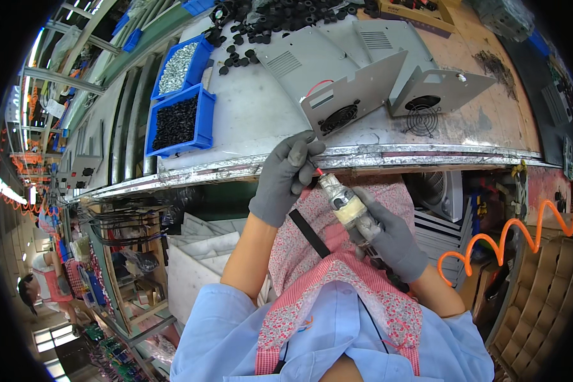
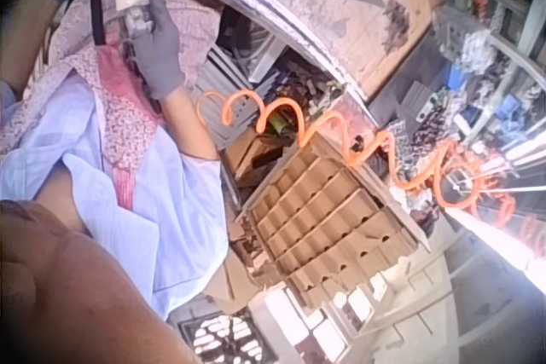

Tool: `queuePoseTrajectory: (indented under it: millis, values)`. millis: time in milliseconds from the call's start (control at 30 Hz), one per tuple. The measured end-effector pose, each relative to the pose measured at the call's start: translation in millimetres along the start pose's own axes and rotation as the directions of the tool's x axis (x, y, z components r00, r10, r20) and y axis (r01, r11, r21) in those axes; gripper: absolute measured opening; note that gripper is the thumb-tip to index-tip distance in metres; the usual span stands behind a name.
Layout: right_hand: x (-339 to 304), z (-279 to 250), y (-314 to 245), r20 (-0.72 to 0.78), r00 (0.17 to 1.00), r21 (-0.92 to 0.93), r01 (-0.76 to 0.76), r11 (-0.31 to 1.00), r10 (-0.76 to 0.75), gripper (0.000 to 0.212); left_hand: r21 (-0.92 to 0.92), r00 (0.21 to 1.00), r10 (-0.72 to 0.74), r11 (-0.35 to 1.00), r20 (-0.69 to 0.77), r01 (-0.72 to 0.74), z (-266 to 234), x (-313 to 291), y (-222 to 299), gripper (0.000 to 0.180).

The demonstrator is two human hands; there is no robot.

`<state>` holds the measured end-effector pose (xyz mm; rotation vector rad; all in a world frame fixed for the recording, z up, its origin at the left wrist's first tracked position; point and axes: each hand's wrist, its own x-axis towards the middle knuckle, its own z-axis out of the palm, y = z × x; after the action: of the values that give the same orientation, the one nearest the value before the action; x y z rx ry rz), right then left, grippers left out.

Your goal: The person assembles electronic cooling fans into a metal enclosure by securing them with screws using an electric screwdriver.

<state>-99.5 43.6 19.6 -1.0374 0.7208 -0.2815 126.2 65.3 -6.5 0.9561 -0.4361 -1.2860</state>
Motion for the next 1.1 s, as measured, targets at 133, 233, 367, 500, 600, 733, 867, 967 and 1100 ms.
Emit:
queuePoseTrajectory:
  millis: [133,233,367,500,600,733,867,967,1100]
  values:
    - [-1,-4,-2,-0.104,0.990,-0.116,0.084,0.990,-0.096,0.058,-0.052,0.994,-0.098,0.994,-0.048,0.096,-17,2,2,0.047]
    - [1,-9,-8,-0.119,0.993,-0.049,0.003,0.999,-0.009,0.058,-0.106,1.000,-0.017,0.994,-0.003,0.017,-30,7,9,0.043]
    - [8,-13,-1,-0.178,0.983,-0.075,0.023,0.997,-0.036,0.055,0.504,0.970,0.066,0.861,-0.233,0.062,5,23,20,0.029]
    - [10,-13,1,-0.167,0.986,-0.088,0.008,0.996,-0.023,0.054,0.543,0.986,-0.004,0.835,-0.166,0.095,5,31,20,0.028]
    - [15,-10,-4,-0.184,0.983,-0.109,-0.027,0.994,0.007,0.053,0.595,0.983,-0.036,0.792,-0.182,0.139,10,38,17,0.027]
    - [19,-9,-5,-0.137,0.991,-0.012,0.009,1.000,-0.011,0.051,0.555,0.986,-0.064,0.820,-0.154,0.140,7,44,15,0.030]
    - [23,-7,-2,-0.166,0.986,0.016,-0.004,1.000,0.006,0.050,0.504,0.986,-0.067,0.853,-0.151,0.135,2,46,15,0.033]
    - [24,-13,2,-0.127,0.992,0.048,-0.001,0.999,0.007,0.052,0.534,0.981,-0.178,0.823,-0.081,0.194,-12,43,27,0.036]
    - [12,-15,5,-0.109,0.994,-0.008,-0.025,1.000,0.024,0.054,-0.471,0.988,-0.149,0.870,0.030,0.145,-45,45,30,0.043]
